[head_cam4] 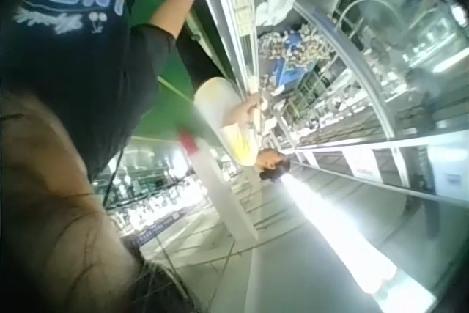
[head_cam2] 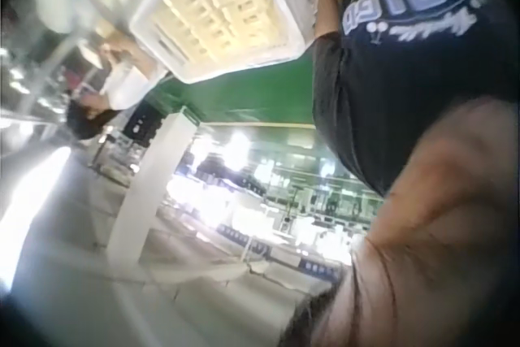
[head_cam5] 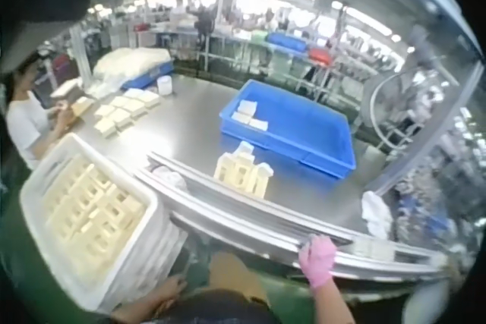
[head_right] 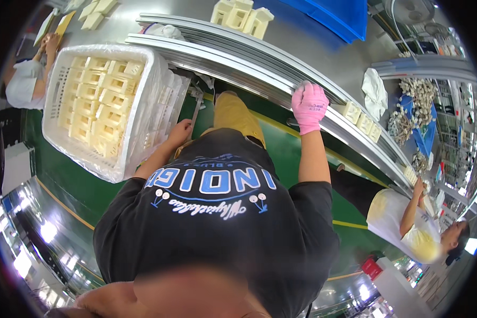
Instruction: Assembling white plastic components at a factory production line workstation.
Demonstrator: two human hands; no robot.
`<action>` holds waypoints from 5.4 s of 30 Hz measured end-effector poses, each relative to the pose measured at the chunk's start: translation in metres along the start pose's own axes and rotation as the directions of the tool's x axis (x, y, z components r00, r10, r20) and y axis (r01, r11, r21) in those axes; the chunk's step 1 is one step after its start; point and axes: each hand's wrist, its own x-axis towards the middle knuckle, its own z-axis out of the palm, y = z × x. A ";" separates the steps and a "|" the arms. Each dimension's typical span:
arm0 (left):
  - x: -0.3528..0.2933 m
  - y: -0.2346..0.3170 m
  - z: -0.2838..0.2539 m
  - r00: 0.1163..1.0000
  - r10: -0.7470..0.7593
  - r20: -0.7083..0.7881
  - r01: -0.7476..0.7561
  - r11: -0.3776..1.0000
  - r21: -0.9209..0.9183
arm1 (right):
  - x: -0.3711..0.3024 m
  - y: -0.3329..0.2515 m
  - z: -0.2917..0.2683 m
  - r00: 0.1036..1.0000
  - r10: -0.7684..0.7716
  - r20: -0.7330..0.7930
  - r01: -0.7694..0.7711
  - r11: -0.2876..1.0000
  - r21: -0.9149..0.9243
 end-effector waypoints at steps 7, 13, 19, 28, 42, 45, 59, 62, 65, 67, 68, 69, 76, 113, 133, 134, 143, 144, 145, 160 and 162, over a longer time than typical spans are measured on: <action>0.012 -0.009 -0.015 0.991 0.059 -0.122 -0.072 0.991 -0.113 | 0.002 0.001 0.002 0.999 -0.035 -0.009 0.035 0.999 -0.033; 0.028 -0.021 -0.007 1.000 0.011 -0.023 -0.014 0.990 -0.140 | 0.000 0.000 -0.005 0.997 0.013 0.073 -0.006 0.995 -0.095; 0.067 0.059 0.004 0.989 0.092 0.114 -0.083 0.993 -0.079 | -0.001 0.003 -0.001 0.997 0.016 0.078 -0.006 0.992 -0.126; 0.040 0.268 -0.015 0.865 0.463 0.194 -0.397 0.867 -0.301 | -0.001 0.018 -0.029 0.989 0.075 0.127 -0.103 0.967 0.234; 0.139 0.396 0.004 0.647 0.758 0.082 -0.763 0.640 0.094 | -0.069 0.228 -0.141 0.879 0.462 0.120 -0.302 0.733 -0.609; 0.157 0.394 -0.013 0.732 0.676 0.085 -0.678 0.712 0.183 | -0.059 0.233 -0.146 0.908 0.417 0.025 -0.331 0.755 -0.566; 0.239 0.339 -0.165 0.838 0.544 -0.031 -0.498 0.788 0.362 | 0.071 0.071 0.000 0.766 -0.237 0.597 0.125 0.967 0.223; 0.261 0.314 -0.191 0.845 0.531 -0.071 -0.472 0.800 0.370 | 0.064 0.065 0.016 0.888 -0.187 0.420 0.110 0.973 0.201; 0.289 0.303 -0.196 0.851 0.524 -0.012 -0.479 0.786 0.391 | 0.075 0.053 0.011 0.830 0.042 0.557 -0.208 0.949 0.238; 0.310 0.302 -0.194 0.836 0.547 0.048 -0.520 0.760 0.389 | 0.077 0.052 0.013 0.840 0.142 0.524 -0.282 0.938 0.199; 0.321 0.306 -0.191 0.834 0.548 0.069 -0.519 0.734 0.438 | 0.078 0.051 0.014 0.836 0.160 0.525 -0.294 0.939 0.181; 0.332 0.309 -0.189 0.830 0.550 0.092 -0.520 0.704 0.484 | 0.078 0.051 0.014 0.838 0.182 0.514 -0.301 0.941 0.157; 0.434 0.373 -0.163 0.733 0.672 0.109 -0.577 0.529 0.622 | 0.090 0.042 0.007 0.790 0.280 0.545 -0.367 0.929 0.054; 0.319 0.393 0.047 0.751 0.511 0.418 -0.444 0.860 -0.252 | 0.104 0.070 0.027 0.689 0.562 0.458 -0.714 0.419 0.561; 0.324 0.349 -0.051 0.760 0.383 0.525 -0.637 0.280 0.718 | 0.097 0.202 0.098 0.603 0.392 0.694 -0.423 0.896 -0.139; 0.324 0.351 -0.049 0.761 0.383 0.524 -0.636 0.282 0.718 | 0.098 0.199 0.100 0.537 0.472 0.699 -0.499 0.846 -0.188; 0.287 0.393 -0.065 0.803 0.552 0.223 -0.586 0.800 0.130 | 0.110 0.156 0.022 0.456 0.559 0.693 -0.520 0.799 -0.303; 0.283 0.396 -0.061 0.806 0.548 0.223 -0.582 0.802 0.133 | 0.108 0.155 0.018 0.349 0.539 0.767 -0.524 0.790 -0.317; 0.277 0.399 -0.057 0.802 0.560 0.208 -0.579 0.814 0.039 | 0.103 0.157 0.021 0.348 0.535 0.770 -0.523 0.792 -0.314; 0.231 0.401 0.038 0.879 0.140 0.455 0.122 0.858 -0.498 | 0.122 0.087 -0.033 0.553 0.187 0.812 -0.817 0.315 0.484; 0.212 0.410 0.037 0.859 0.215 0.465 0.069 0.851 -0.521 | 0.123 0.076 -0.025 0.576 0.236 0.783 -0.817 0.208 0.538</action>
